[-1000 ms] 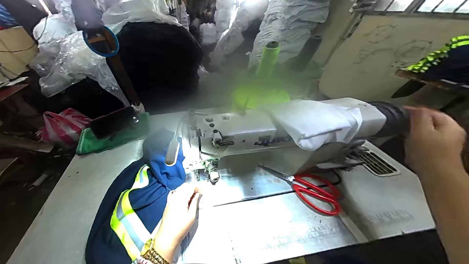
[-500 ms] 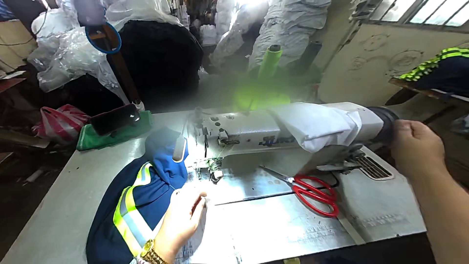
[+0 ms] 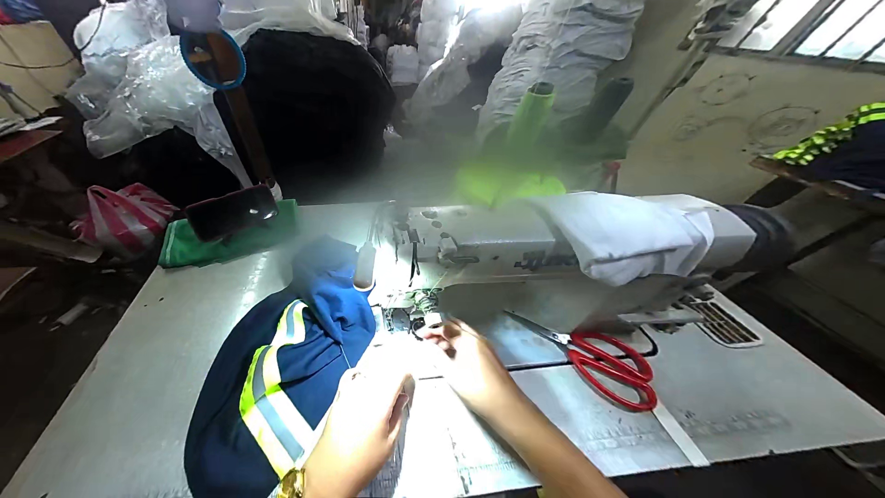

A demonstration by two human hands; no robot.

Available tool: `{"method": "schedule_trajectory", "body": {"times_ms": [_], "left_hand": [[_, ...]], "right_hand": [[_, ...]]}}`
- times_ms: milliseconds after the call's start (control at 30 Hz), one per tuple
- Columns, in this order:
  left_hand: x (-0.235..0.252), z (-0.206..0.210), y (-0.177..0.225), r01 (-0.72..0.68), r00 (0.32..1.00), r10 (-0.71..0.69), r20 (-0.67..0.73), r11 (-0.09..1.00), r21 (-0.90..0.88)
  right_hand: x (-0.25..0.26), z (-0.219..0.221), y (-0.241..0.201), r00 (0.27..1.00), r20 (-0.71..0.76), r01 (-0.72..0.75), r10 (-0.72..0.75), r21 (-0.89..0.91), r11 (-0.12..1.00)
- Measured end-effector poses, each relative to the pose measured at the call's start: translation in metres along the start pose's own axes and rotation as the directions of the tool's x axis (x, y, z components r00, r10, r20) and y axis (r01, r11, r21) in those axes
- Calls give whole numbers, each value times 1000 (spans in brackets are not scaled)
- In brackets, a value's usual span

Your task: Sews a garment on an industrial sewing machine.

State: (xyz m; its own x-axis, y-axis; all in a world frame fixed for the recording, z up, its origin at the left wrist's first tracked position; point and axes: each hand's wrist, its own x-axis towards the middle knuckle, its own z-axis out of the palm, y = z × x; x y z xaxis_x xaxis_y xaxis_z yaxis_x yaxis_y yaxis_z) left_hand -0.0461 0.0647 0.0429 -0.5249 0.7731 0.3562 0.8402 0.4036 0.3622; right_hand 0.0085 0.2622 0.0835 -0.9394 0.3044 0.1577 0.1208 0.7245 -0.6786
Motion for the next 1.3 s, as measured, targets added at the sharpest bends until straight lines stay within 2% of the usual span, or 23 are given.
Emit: {"method": "schedule_trajectory", "body": {"times_ms": [100,167,400,533,600,700,767,833,900,933,1000,1067,1133,1200,1300], "left_hand": [[-2,-3,2,-9,1000,9,10,1000,13],[-2,-5,1,5,1000,-5,20,1000,-2],[3,-7,-2,89,990,-79,113,992,-91],[21,-19,-5,285,952,-241,188,923,-260],[35,-27,-11,400,911,-337,236,858,-321],[50,-28,-21,491,870,-422,255,782,-383],[60,-27,-22,578,816,-474,332,699,-422],[67,-26,-20,631,773,-488,404,656,-415],[67,-24,-20,570,815,-431,388,719,-398],[64,-22,-20,528,840,-396,370,754,-391],[56,-20,-19,498,853,-361,376,779,-382],[48,-22,-17,546,806,-357,472,756,-361],[45,-29,-18,541,787,-344,512,784,-305],[46,-36,-30,480,821,-344,455,847,-226],[60,-42,-63,490,853,-447,269,864,-117]], "right_hand": [[35,25,-9,964,159,-216,213,2,976],[50,36,-7,947,156,-286,281,14,958],[56,46,-6,955,110,-254,274,-168,952],[53,46,-8,964,110,-214,241,-214,953],[50,43,-10,964,92,-231,251,-186,955],[43,35,-8,963,92,-240,255,-146,960],[31,30,-7,970,143,-182,196,-106,978],[9,30,-10,983,183,-26,22,22,999],[-11,33,-11,951,213,176,-223,218,960],[-15,31,-12,930,234,221,-283,262,940],[-8,22,-9,930,221,263,-295,161,951],[8,10,-4,949,240,229,-204,-78,970],[22,13,7,951,265,213,-156,-200,956],[28,17,12,936,344,176,-81,-254,951],[31,20,11,921,389,161,-29,-313,936]]}}
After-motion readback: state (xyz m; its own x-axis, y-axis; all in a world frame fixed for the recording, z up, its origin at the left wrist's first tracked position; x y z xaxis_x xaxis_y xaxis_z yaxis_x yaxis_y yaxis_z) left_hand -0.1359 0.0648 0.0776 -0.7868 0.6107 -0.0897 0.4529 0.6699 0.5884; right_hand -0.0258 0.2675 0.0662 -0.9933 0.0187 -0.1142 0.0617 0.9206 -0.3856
